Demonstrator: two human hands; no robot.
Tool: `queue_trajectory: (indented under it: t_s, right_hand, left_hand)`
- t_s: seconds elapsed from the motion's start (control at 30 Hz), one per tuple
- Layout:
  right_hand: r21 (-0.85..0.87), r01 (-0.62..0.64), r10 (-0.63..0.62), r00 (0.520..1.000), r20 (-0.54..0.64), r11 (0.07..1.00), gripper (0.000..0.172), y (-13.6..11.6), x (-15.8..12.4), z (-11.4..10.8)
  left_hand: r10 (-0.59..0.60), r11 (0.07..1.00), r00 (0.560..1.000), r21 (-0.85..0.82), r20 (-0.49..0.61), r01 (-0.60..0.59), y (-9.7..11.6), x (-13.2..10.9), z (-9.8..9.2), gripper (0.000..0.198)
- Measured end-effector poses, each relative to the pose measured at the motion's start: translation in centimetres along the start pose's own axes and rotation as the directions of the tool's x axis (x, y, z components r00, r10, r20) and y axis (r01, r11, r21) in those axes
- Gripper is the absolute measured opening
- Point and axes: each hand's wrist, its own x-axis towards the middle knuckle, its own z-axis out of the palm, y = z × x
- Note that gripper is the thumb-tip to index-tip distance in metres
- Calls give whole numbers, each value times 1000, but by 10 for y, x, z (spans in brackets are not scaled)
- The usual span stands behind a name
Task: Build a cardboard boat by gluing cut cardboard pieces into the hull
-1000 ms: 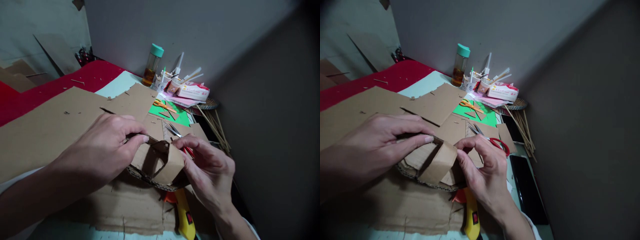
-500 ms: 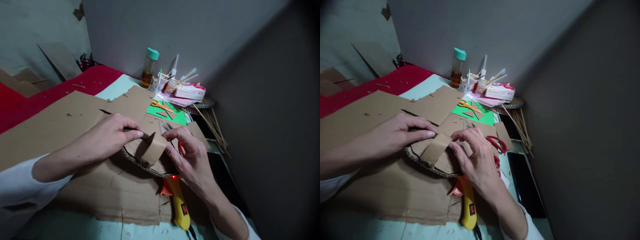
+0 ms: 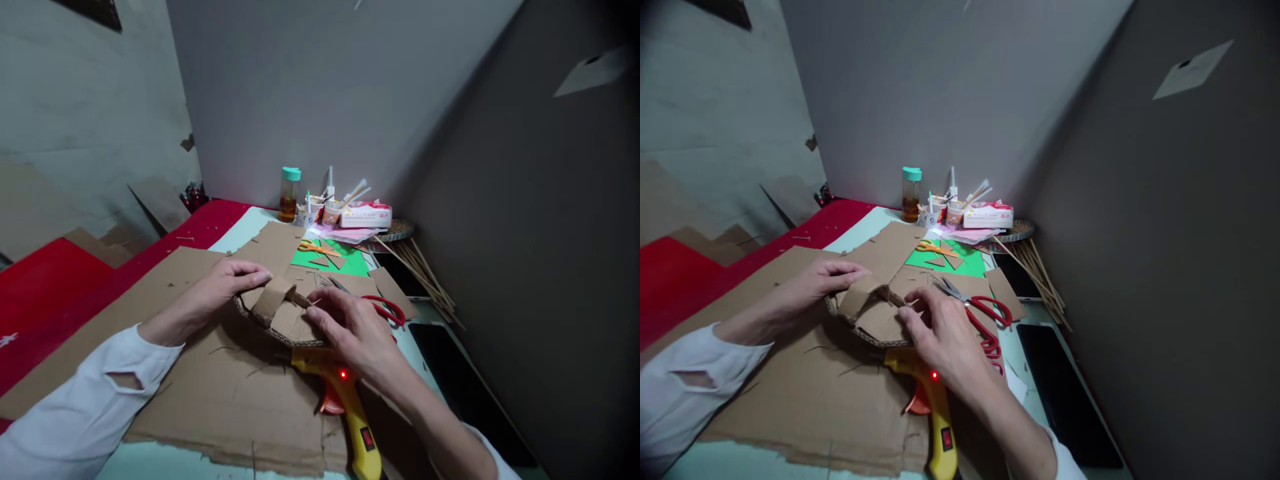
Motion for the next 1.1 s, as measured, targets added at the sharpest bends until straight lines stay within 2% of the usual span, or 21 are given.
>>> queue_trajectory:
  t_s: [0.17,0.27,0.37,0.5,0.6,0.73,0.87,0.97,1.1]
  right_hand:
    - [30,-32,34,998,-57,999,10,-2,1,3]
    - [65,-72,80,988,-129,995,12,0,4,0]
    - [99,-98,116,973,-200,990,14,0,4,-2]
    - [118,-101,127,962,-241,988,19,-2,-1,0]
    - [123,-93,120,965,-234,988,24,-2,-3,3]
    - [145,-80,107,975,-196,986,29,2,-2,3]
    - [144,-62,84,985,-153,988,31,2,-2,1]
    - [137,-35,52,991,-127,990,35,-2,-5,0]
    - [190,-1,4,1000,-13,982,46,-5,-7,0]
  left_hand:
    - [-1,978,998,-207,-64,-12,-4,0,5,23]
    - [14,917,996,-395,-91,-49,-3,-2,10,32]
    - [11,835,1000,-549,-23,-22,-3,-6,20,35]
    - [-6,766,993,-639,115,78,-5,-14,38,29]
    - [-7,725,981,-675,192,137,-7,-20,49,32]
    - [33,620,959,-758,282,202,-9,-26,53,37]
    - [14,599,963,-774,268,207,-8,-28,53,37]
    - [-55,585,967,-776,250,234,-2,-28,53,40]
    - [-248,484,941,-812,230,327,14,-28,54,55]
